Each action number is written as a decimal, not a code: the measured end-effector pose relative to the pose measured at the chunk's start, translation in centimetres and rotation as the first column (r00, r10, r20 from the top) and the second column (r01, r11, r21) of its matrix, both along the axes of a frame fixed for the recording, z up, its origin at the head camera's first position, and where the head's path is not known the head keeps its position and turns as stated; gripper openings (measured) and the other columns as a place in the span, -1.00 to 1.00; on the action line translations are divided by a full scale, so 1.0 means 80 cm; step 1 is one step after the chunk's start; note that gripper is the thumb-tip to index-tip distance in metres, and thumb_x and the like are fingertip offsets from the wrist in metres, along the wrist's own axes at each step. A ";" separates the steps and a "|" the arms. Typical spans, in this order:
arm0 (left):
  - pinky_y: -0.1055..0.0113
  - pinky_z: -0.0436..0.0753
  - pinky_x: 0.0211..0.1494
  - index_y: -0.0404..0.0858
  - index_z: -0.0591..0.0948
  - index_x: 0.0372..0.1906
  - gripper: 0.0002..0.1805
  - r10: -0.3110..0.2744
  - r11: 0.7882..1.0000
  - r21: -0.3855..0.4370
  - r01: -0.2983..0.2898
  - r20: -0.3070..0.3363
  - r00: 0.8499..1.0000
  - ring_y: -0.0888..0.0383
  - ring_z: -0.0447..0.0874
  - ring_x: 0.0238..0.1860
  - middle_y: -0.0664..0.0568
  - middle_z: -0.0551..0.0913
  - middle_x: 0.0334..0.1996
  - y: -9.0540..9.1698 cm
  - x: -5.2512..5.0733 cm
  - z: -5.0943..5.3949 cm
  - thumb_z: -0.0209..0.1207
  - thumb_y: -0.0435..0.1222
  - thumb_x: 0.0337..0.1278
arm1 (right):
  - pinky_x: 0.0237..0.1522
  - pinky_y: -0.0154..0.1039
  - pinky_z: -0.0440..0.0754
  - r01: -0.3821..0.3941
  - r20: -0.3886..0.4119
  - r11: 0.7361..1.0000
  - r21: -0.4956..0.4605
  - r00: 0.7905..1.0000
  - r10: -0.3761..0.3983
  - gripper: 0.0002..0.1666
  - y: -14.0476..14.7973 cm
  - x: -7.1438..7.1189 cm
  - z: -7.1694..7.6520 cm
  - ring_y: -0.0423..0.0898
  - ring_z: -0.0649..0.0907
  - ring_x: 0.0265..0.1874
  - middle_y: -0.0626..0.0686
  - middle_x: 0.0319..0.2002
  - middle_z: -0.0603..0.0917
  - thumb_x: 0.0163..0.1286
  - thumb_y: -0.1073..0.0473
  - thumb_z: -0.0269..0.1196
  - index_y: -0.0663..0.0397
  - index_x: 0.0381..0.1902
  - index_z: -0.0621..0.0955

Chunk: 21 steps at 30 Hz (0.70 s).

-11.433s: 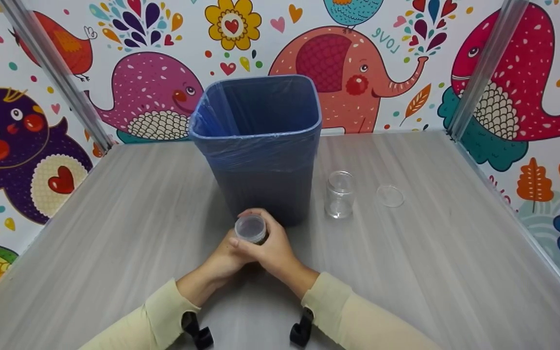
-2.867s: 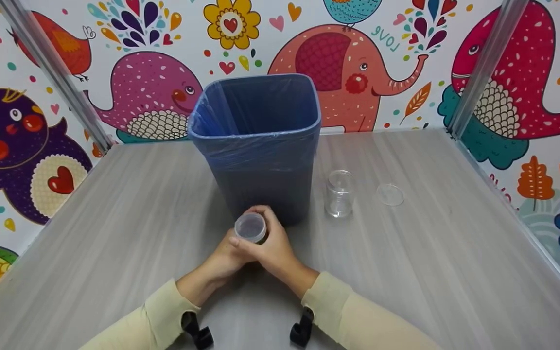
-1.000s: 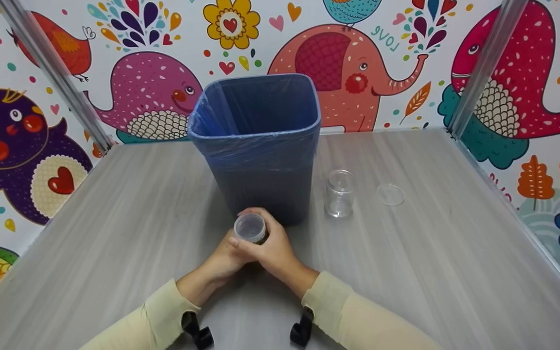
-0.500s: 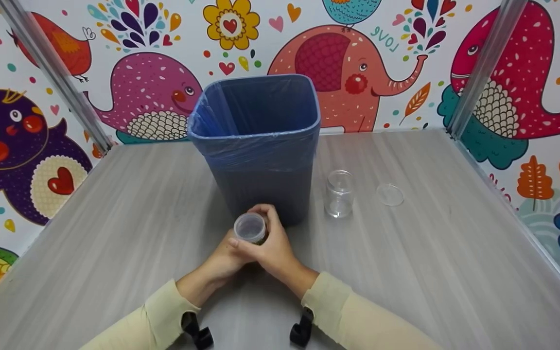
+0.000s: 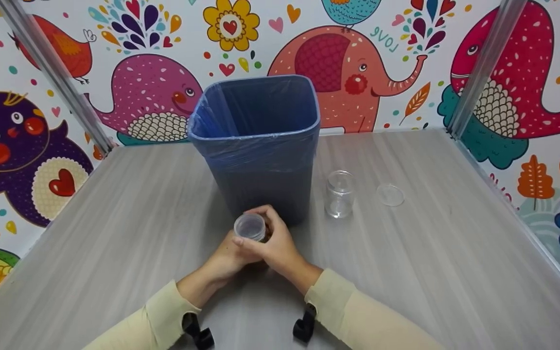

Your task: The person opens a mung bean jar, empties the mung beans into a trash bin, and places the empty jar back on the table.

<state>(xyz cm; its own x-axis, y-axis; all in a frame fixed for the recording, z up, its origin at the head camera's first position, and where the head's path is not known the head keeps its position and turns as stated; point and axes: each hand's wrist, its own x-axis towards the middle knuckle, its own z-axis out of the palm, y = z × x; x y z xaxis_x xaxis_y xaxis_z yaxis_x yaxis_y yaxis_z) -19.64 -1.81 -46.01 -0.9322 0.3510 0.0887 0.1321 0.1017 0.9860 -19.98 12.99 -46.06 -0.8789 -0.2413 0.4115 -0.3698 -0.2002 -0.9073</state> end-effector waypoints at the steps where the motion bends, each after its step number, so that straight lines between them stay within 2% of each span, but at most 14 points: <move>1: 0.27 0.58 0.11 -0.35 0.63 0.18 -0.38 -0.003 1.000 0.004 0.003 0.006 1.000 0.17 0.61 -0.06 0.04 0.73 -0.03 0.000 0.000 0.000 0.51 -0.37 -0.10 | 0.21 -0.28 0.58 -0.005 -0.014 1.000 0.003 1.000 0.005 -0.34 0.001 -0.001 0.000 -0.07 0.72 0.09 0.12 0.02 0.76 0.20 0.38 0.52 0.48 0.18 0.48; 4: 0.28 0.59 0.08 -0.36 0.63 0.19 -0.38 -0.008 1.000 0.009 0.008 0.013 1.000 0.17 0.60 -0.06 0.03 0.72 -0.05 0.000 0.000 -0.002 0.50 -0.37 -0.10 | 0.25 -0.30 0.55 -0.001 -0.073 1.000 0.019 0.997 0.002 -0.36 0.005 -0.003 0.003 -0.11 0.70 0.12 0.08 0.07 0.77 0.20 0.41 0.51 0.49 0.21 0.55; 7: 0.28 0.60 0.07 -0.37 0.60 0.24 -0.33 -0.012 1.000 0.018 0.012 0.017 1.000 0.16 0.60 -0.03 0.01 0.72 0.00 0.000 0.001 -0.001 0.51 -0.34 -0.06 | 0.33 -0.29 0.52 0.006 -0.136 1.000 0.015 0.991 -0.004 -0.35 0.008 -0.005 0.010 -0.09 0.68 0.21 0.16 0.16 0.74 0.21 0.48 0.47 0.51 0.27 0.57; 9: 0.27 0.60 0.08 -0.36 0.58 0.28 -0.29 -0.010 1.000 0.013 0.010 0.020 1.000 0.16 0.61 -0.01 0.00 0.71 0.05 0.000 0.000 -0.001 0.52 -0.32 -0.05 | 0.37 -0.27 0.51 0.001 -0.148 1.000 0.000 0.989 -0.001 -0.31 0.009 -0.004 0.015 -0.07 0.67 0.27 0.23 0.22 0.71 0.22 0.51 0.45 0.51 0.32 0.55; 12: 0.28 0.60 0.07 -0.37 0.54 0.33 -0.24 -0.006 1.000 0.003 0.005 0.025 1.000 0.16 0.60 0.01 -0.02 0.71 0.10 0.001 -0.001 0.000 0.53 -0.31 -0.06 | 0.39 -0.27 0.49 -0.019 -0.121 0.999 -0.026 0.992 0.015 -0.24 0.010 -0.001 0.024 -0.06 0.64 0.32 0.29 0.28 0.67 0.23 0.52 0.44 0.50 0.40 0.49; 16: 0.31 0.60 0.04 -0.41 0.52 0.34 -0.21 -0.004 1.000 0.007 0.004 0.031 1.000 0.16 0.60 -0.01 -0.03 0.71 0.09 0.001 -0.001 -0.001 0.53 -0.35 -0.09 | 0.34 -0.29 0.52 -0.034 -0.107 0.999 -0.017 0.994 0.032 -0.17 0.012 0.001 0.034 -0.08 0.65 0.29 0.40 0.26 0.66 0.23 0.51 0.45 0.48 0.45 0.45; 19: 0.32 0.61 0.01 -0.41 0.52 0.35 -0.22 -0.018 0.999 0.034 0.016 0.039 0.999 0.17 0.61 -0.02 -0.02 0.71 0.08 0.001 -0.001 -0.001 0.51 -0.38 -0.07 | 0.29 -0.29 0.56 -0.043 -0.143 0.999 0.014 0.989 0.044 -0.16 0.017 0.000 0.040 -0.08 0.68 0.23 0.50 0.18 0.65 0.21 0.53 0.46 0.48 0.45 0.45; 21: 0.33 0.61 0.03 -0.40 0.51 0.36 -0.22 -0.026 0.999 0.039 0.025 0.038 0.999 0.17 0.61 -0.02 -0.02 0.71 0.08 0.001 -0.001 0.000 0.50 -0.39 -0.07 | 0.26 -0.28 0.58 -0.041 -0.179 0.998 0.039 0.983 0.047 -0.16 0.021 -0.001 0.047 -0.07 0.70 0.18 0.49 0.13 0.67 0.19 0.55 0.47 0.47 0.44 0.46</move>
<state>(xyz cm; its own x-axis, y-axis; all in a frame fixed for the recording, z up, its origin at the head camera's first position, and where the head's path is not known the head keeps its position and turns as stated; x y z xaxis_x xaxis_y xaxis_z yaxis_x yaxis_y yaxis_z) -19.69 -1.77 -46.04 -0.9259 0.3718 0.0671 0.0964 0.0609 0.9935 -20.07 14.68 -42.29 -0.7797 -0.2952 0.5523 -0.5187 -0.1896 -0.8336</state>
